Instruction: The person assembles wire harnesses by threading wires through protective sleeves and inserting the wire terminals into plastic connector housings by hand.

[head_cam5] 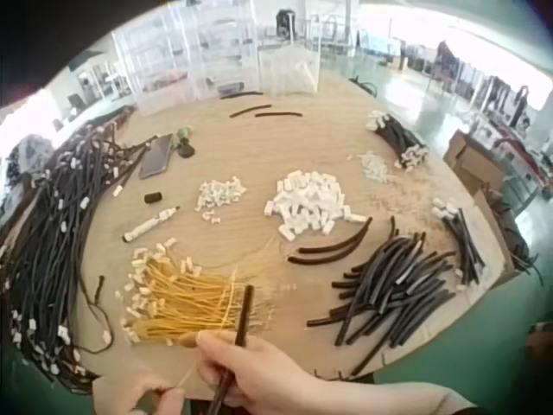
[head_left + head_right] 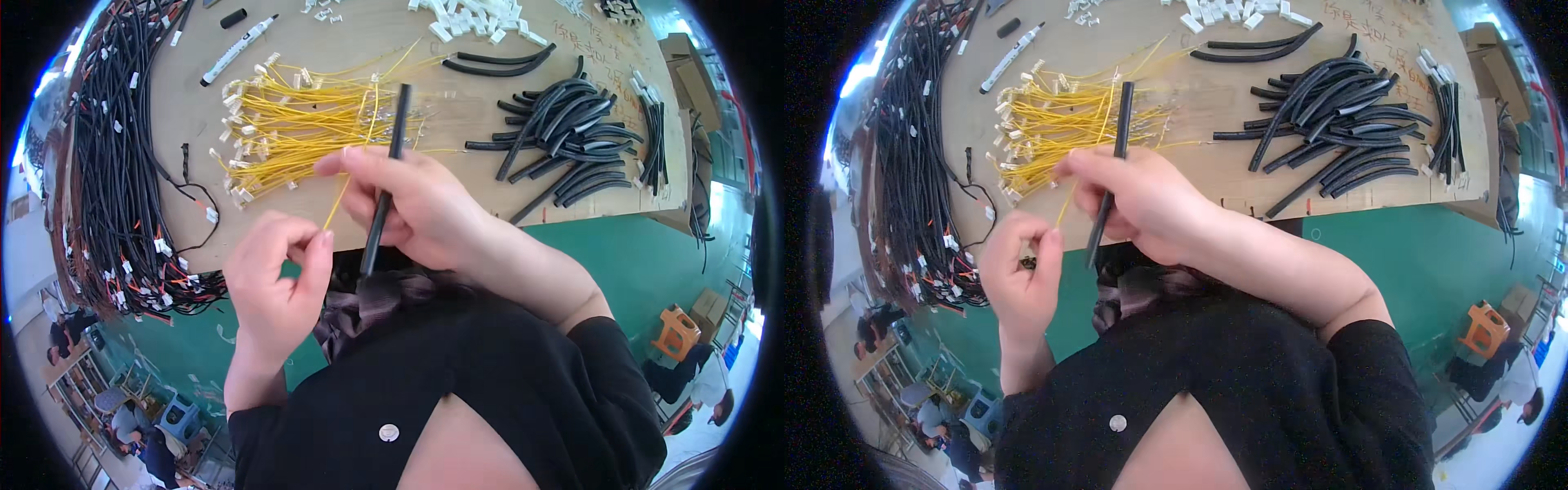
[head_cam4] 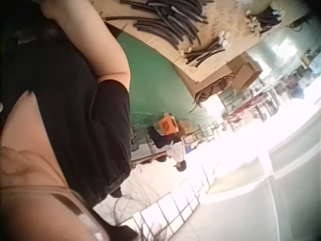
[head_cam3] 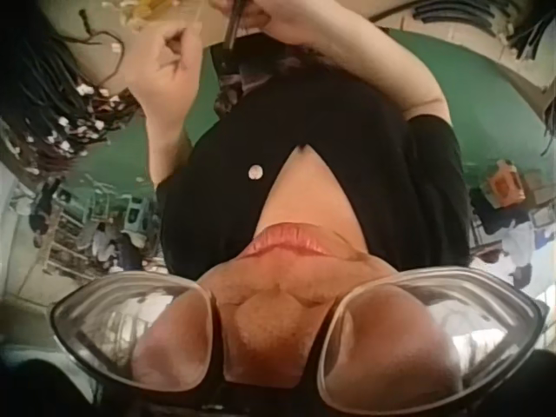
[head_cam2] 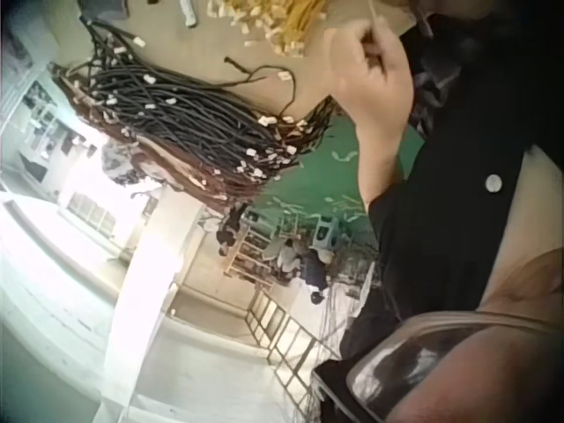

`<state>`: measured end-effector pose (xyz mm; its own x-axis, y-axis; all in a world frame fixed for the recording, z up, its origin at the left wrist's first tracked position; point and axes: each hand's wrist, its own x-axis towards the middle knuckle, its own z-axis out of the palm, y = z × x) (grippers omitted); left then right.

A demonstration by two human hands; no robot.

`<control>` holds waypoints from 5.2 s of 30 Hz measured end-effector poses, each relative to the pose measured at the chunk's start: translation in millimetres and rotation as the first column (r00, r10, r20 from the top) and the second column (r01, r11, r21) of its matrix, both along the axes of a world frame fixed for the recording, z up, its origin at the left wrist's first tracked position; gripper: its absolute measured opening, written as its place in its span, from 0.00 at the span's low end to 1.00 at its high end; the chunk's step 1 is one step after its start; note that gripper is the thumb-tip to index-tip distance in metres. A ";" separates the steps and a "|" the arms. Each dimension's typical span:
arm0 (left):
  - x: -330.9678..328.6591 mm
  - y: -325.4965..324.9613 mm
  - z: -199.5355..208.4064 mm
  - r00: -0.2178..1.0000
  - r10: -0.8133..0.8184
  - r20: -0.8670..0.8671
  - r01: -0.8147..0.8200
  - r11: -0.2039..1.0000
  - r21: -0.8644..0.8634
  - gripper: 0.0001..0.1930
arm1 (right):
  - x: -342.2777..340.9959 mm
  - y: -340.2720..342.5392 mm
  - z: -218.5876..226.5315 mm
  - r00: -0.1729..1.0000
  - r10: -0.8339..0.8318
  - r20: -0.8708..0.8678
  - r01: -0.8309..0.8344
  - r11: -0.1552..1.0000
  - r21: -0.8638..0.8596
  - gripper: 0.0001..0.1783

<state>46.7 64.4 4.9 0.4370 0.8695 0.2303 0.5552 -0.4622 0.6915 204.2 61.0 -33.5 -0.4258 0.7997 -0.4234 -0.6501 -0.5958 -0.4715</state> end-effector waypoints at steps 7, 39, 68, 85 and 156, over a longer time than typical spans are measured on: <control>-36.6 -21.4 3.1 0.956 0.201 0.213 -0.105 0.914 -0.392 0.04 | 8.0 -6.8 -0.3 0.970 -0.223 0.100 0.223 0.975 0.013 0.11; 6.1 -13.8 -26.2 0.942 0.165 0.291 -0.028 0.906 -0.422 0.03 | 18.3 -22.7 11.6 0.868 -0.295 0.400 0.200 0.944 0.261 0.12; 29.2 -20.4 -17.9 0.956 0.025 0.294 -0.057 0.993 0.102 0.09 | 30.8 -21.2 31.9 0.647 -0.593 0.479 0.419 0.802 0.426 0.21; 29.9 -20.0 -21.7 0.959 -0.072 0.274 0.007 0.972 0.233 0.12 | 30.4 -21.4 35.5 0.494 -0.610 0.620 0.267 0.784 0.560 0.22; 31.5 -26.4 -26.5 0.908 -0.012 0.418 0.038 0.998 -0.053 0.03 | 12.4 -47.7 23.9 0.744 -0.480 0.465 0.281 0.856 0.434 0.09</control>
<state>78.2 38.0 -21.6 0.3337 0.8771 0.3454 0.1992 -0.4237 0.8836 216.5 13.4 -9.6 0.1645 0.9703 -0.1776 -0.3656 -0.1072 -0.9246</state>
